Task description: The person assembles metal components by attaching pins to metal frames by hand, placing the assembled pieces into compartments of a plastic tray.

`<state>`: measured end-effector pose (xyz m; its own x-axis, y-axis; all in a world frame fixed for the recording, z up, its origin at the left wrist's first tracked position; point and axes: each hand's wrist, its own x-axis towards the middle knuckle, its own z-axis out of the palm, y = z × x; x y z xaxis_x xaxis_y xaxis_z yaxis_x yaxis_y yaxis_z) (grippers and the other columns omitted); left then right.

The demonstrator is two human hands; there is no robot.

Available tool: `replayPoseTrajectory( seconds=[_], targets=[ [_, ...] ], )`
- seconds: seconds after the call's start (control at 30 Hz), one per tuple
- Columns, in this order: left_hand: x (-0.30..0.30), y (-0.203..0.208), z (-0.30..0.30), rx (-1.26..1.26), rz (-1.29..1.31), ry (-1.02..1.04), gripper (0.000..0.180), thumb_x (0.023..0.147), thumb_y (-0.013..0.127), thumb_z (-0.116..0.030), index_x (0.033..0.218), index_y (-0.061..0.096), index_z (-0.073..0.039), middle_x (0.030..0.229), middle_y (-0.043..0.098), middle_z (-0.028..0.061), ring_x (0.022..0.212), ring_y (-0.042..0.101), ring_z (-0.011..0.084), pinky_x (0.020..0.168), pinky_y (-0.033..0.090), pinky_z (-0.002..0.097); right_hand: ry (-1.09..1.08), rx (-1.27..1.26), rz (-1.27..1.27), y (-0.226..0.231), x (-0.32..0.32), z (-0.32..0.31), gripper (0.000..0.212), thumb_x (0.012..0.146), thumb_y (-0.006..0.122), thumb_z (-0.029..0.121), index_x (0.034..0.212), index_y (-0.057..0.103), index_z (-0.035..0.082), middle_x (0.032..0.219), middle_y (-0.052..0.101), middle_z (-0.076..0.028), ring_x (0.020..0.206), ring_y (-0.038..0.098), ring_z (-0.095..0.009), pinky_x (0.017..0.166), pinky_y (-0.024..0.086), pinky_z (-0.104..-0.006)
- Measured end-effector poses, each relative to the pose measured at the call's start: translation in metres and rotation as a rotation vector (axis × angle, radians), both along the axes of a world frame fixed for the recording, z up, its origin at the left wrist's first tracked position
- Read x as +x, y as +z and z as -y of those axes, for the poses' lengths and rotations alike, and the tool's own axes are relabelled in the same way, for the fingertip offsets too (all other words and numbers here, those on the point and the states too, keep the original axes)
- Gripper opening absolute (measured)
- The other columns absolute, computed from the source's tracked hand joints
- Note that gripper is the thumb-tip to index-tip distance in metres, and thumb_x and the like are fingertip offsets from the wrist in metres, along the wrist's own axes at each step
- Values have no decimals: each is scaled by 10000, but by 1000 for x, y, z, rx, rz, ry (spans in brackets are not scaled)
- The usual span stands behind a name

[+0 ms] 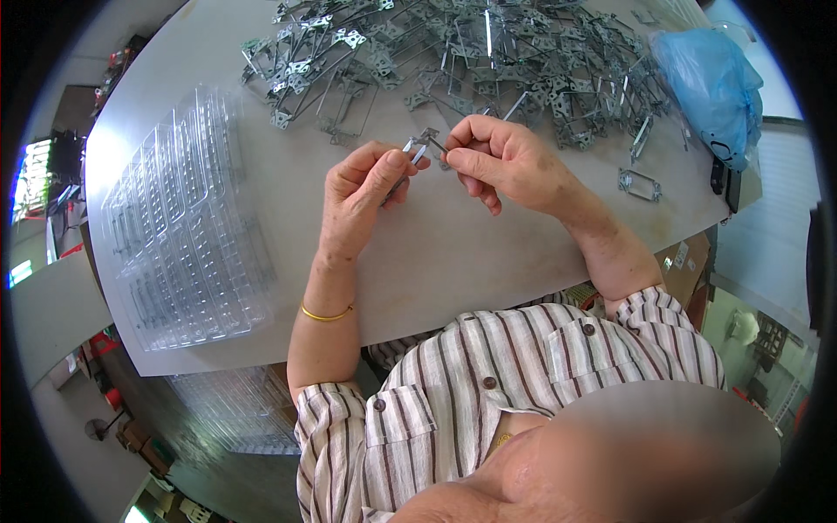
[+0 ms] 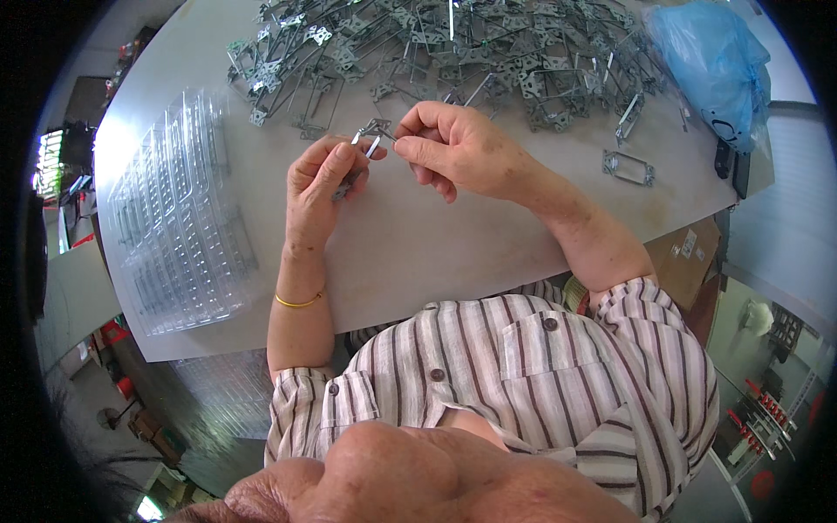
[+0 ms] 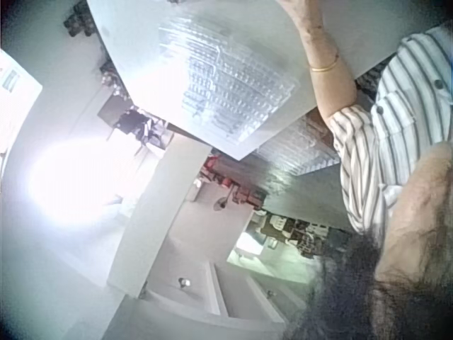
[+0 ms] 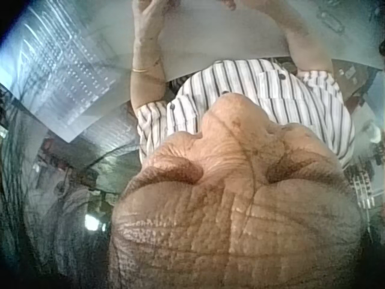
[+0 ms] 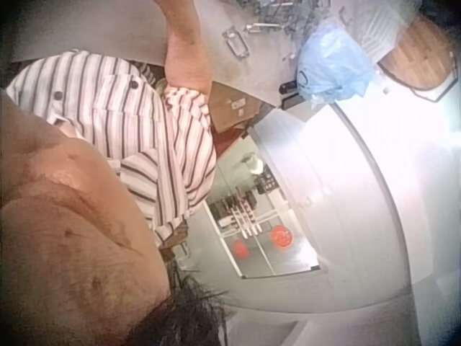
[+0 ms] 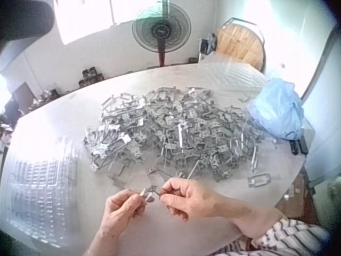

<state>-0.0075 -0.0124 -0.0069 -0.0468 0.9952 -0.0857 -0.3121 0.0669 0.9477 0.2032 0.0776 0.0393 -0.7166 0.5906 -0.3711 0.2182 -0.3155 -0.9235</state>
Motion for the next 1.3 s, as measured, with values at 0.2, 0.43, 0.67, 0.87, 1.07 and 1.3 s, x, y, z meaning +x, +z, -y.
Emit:
replayPoseTrajectory(
  seconds=[0.2, 0.43, 0.67, 0.87, 1.07, 1.3],
  targets=[
    [2, 1, 1, 78, -207, -75, 238, 1011, 610, -203, 954, 703, 9, 932, 694, 45, 670, 495, 57, 578, 380, 210, 1, -43, 27, 2, 0, 1, 233, 1009, 604, 227, 1060, 601, 0, 731, 621, -20, 549, 578, -72, 479, 495, -231],
    [6, -1, 1, 175, -383, -73, 211, 1000, 626, -179, 955, 707, 10, 908, 664, 12, 677, 486, 50, 591, 385, 208, -83, -193, -69, -7, -2, 11, 285, 1025, 578, 266, 1061, 587, -16, 774, 665, -71, 570, 637, -114, 502, 541, -264],
    [9, -1, 0, 73, -134, 5, 189, 996, 644, -178, 935, 681, -3, 856, 680, 23, 651, 478, 43, 563, 378, 209, 77, -158, 4, 3, 8, -1, 248, 1023, 547, 233, 1041, 580, -12, 780, 681, -88, 555, 644, -149, 516, 535, -279],
    [6, -5, -2, -3, -57, 38, 201, 1019, 587, -189, 997, 633, 5, 978, 721, 120, 649, 499, 64, 569, 388, 210, -125, 329, -131, -14, 7, -2, 151, 996, 577, 140, 1087, 593, 20, 1066, 676, -94, 775, 678, -129, 602, 526, -253],
    [7, -7, -5, -57, 6, -4, 208, 1009, 614, -217, 970, 608, -13, 918, 689, 78, 657, 526, 74, 549, 391, 215, 3, 310, -267, -20, -1, 1, 84, 991, 596, 91, 1052, 605, 35, 1298, 558, -119, 887, 664, -109, 714, 543, -251],
    [3, -5, -14, -44, 31, -11, 251, 1011, 617, -267, 980, 603, -19, 835, 622, 33, 673, 558, 89, 573, 433, 236, -93, 333, -312, -34, -16, -5, 99, 1004, 609, 116, 1049, 626, 29, 1271, 572, -100, 862, 651, -102, 764, 549, -252]
  ],
)
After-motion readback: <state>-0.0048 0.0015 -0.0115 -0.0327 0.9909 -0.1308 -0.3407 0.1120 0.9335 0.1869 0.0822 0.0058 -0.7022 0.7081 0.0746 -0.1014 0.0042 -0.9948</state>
